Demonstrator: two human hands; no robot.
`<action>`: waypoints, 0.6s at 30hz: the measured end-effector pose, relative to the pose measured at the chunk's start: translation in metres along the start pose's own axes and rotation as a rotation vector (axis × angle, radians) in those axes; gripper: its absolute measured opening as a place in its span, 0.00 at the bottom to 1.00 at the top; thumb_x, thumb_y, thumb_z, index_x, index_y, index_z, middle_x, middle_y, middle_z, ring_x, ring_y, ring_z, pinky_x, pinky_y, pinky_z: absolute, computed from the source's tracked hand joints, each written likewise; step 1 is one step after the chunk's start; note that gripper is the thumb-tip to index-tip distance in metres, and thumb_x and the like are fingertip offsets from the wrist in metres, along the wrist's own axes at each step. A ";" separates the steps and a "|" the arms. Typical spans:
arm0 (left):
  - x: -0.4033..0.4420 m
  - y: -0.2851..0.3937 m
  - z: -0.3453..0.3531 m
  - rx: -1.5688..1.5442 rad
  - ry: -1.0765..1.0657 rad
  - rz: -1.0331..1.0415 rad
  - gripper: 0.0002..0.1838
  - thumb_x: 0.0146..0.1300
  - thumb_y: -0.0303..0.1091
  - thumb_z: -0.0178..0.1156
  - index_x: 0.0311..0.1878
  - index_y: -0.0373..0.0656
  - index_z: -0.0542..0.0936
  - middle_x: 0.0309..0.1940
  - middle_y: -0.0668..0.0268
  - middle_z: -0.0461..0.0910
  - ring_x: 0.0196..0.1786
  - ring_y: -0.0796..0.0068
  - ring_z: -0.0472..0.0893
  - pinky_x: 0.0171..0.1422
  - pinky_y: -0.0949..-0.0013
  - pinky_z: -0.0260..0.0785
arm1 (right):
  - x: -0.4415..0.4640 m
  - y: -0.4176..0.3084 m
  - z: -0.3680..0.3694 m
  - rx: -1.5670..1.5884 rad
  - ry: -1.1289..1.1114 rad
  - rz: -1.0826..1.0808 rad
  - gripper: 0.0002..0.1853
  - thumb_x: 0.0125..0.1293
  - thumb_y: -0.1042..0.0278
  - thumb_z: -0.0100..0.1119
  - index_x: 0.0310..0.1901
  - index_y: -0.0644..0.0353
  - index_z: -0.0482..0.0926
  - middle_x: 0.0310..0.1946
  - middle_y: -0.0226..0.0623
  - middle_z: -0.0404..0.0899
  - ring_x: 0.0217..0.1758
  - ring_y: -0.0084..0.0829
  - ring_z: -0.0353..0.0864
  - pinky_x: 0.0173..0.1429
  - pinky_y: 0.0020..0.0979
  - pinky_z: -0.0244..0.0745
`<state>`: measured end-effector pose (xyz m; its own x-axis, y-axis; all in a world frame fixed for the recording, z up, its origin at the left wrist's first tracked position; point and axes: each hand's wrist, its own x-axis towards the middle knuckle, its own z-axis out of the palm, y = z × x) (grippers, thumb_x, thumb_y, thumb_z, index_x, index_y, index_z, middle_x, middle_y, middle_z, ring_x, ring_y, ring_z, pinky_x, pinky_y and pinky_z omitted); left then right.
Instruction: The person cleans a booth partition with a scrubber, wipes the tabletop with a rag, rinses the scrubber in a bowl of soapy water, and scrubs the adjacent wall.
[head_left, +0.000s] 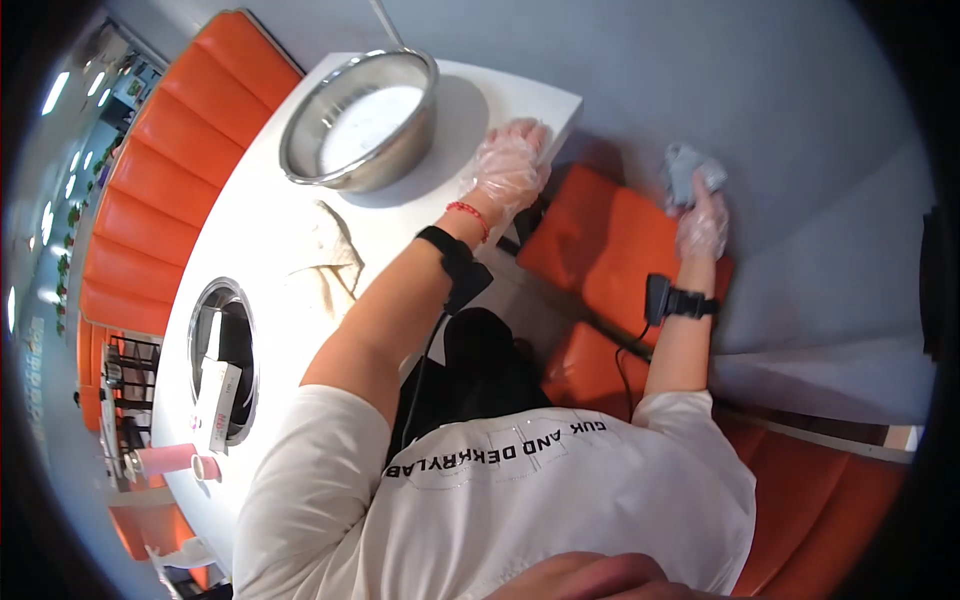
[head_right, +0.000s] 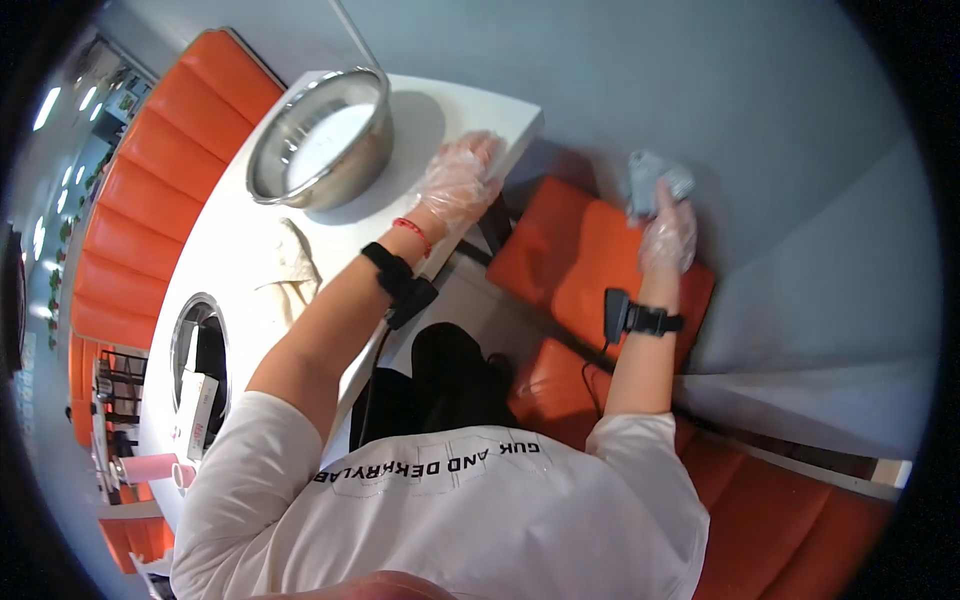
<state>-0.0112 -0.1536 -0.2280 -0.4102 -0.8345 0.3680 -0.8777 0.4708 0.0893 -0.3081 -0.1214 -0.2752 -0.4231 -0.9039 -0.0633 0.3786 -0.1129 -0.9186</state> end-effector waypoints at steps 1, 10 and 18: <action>-0.002 0.002 0.001 0.005 -0.008 -0.006 0.30 0.58 0.38 0.62 0.64 0.42 0.68 0.65 0.53 0.68 0.68 0.50 0.66 0.72 0.53 0.58 | -0.014 -0.003 0.004 -0.048 -0.024 0.056 0.27 0.66 0.52 0.60 0.58 0.66 0.71 0.40 0.40 0.79 0.31 0.29 0.79 0.28 0.26 0.74; -0.072 0.021 -0.032 -0.002 -0.168 -0.039 0.37 0.57 0.34 0.59 0.70 0.38 0.59 0.71 0.52 0.60 0.74 0.51 0.58 0.77 0.49 0.50 | -0.061 -0.016 -0.004 -0.200 -0.024 0.095 0.32 0.64 0.52 0.63 0.64 0.63 0.67 0.53 0.36 0.74 0.51 0.29 0.75 0.36 0.30 0.72; -0.137 0.019 -0.077 -0.315 -0.269 -0.060 0.39 0.60 0.43 0.60 0.70 0.33 0.60 0.70 0.44 0.60 0.73 0.47 0.59 0.78 0.58 0.51 | -0.063 -0.023 0.012 -0.505 -0.038 -0.117 0.39 0.60 0.48 0.62 0.68 0.63 0.67 0.58 0.42 0.77 0.61 0.36 0.76 0.62 0.35 0.70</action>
<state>0.0478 -0.0081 -0.2056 -0.4471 -0.8886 0.1020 -0.8006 0.4484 0.3975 -0.2803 -0.0668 -0.2451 -0.4055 -0.9124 0.0565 -0.1180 -0.0090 -0.9930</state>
